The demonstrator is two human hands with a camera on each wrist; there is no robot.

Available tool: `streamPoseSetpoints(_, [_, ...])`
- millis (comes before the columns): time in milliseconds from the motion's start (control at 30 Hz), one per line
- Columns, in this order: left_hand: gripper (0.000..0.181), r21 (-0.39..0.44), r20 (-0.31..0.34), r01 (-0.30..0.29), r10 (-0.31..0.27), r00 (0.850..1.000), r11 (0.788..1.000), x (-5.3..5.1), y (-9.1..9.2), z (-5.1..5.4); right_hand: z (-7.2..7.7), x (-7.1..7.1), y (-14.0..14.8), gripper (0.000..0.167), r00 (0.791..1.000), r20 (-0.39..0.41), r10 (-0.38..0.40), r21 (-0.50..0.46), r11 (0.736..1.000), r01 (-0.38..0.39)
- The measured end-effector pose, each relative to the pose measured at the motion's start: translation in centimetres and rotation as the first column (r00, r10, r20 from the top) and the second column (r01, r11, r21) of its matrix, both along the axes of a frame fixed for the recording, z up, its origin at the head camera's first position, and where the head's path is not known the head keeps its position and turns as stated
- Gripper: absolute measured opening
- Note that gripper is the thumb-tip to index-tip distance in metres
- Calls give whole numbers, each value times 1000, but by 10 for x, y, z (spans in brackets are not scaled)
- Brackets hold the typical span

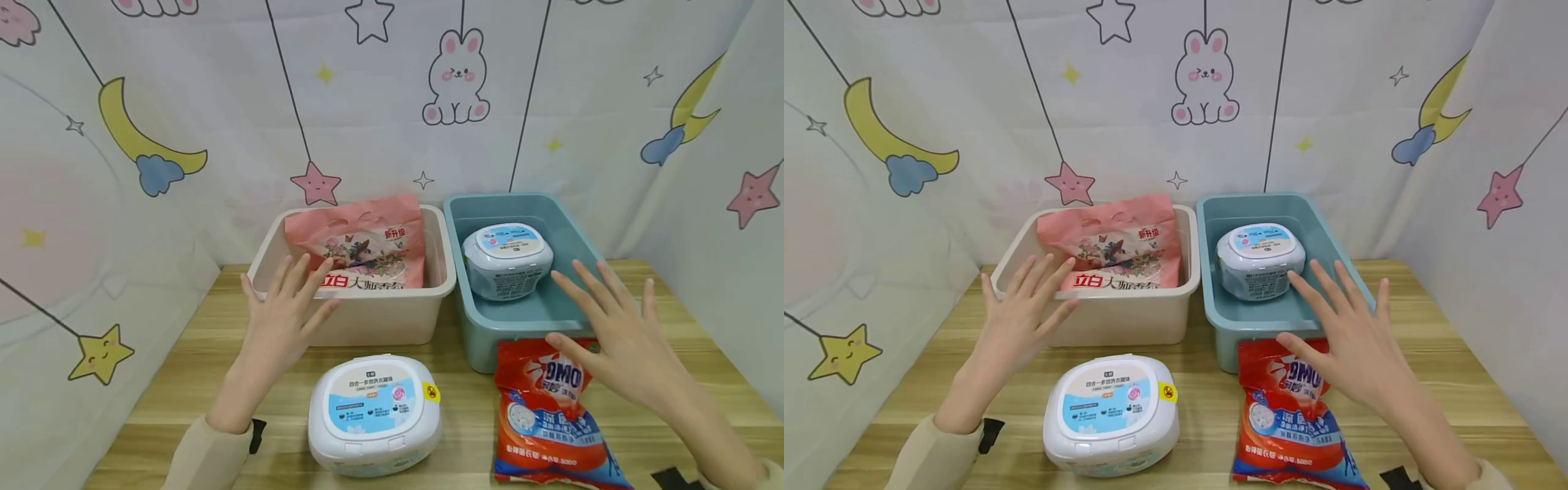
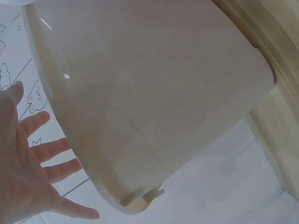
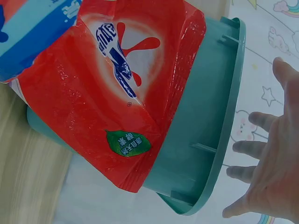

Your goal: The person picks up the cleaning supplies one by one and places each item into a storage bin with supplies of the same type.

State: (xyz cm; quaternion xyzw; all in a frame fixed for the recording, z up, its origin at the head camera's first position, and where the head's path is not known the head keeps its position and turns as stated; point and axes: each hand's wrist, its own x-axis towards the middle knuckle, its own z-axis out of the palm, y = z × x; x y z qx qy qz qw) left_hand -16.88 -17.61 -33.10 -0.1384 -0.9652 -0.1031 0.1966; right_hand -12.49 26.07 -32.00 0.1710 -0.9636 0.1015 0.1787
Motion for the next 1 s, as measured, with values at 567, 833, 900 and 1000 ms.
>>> streamPoseSetpoints(567, [60, 4, -202, 24, -22, 979, 1000, -3, -5, -10, -15, 18, 1, 82, 993, -99, 69, -34, 997, -72])
streamPoseSetpoints(833, [55, 5, -285, 47, -44, 958, 999, -5, -7, -16, -21, 25, 1, 82, 991, -114, 76, -72, 994, -85])
streamPoseSetpoints(900, [58, 3, -303, 52, -49, 952, 999, -6, -7, -18, -23, 27, 1, 83, 989, -121, 79, -75, 993, -89])
streamPoseSetpoints(1000, [63, 4, -326, 58, -53, 944, 998, -8, -7, -20, -26, 29, 1, 82, 988, -127, 82, -84, 992, -93])
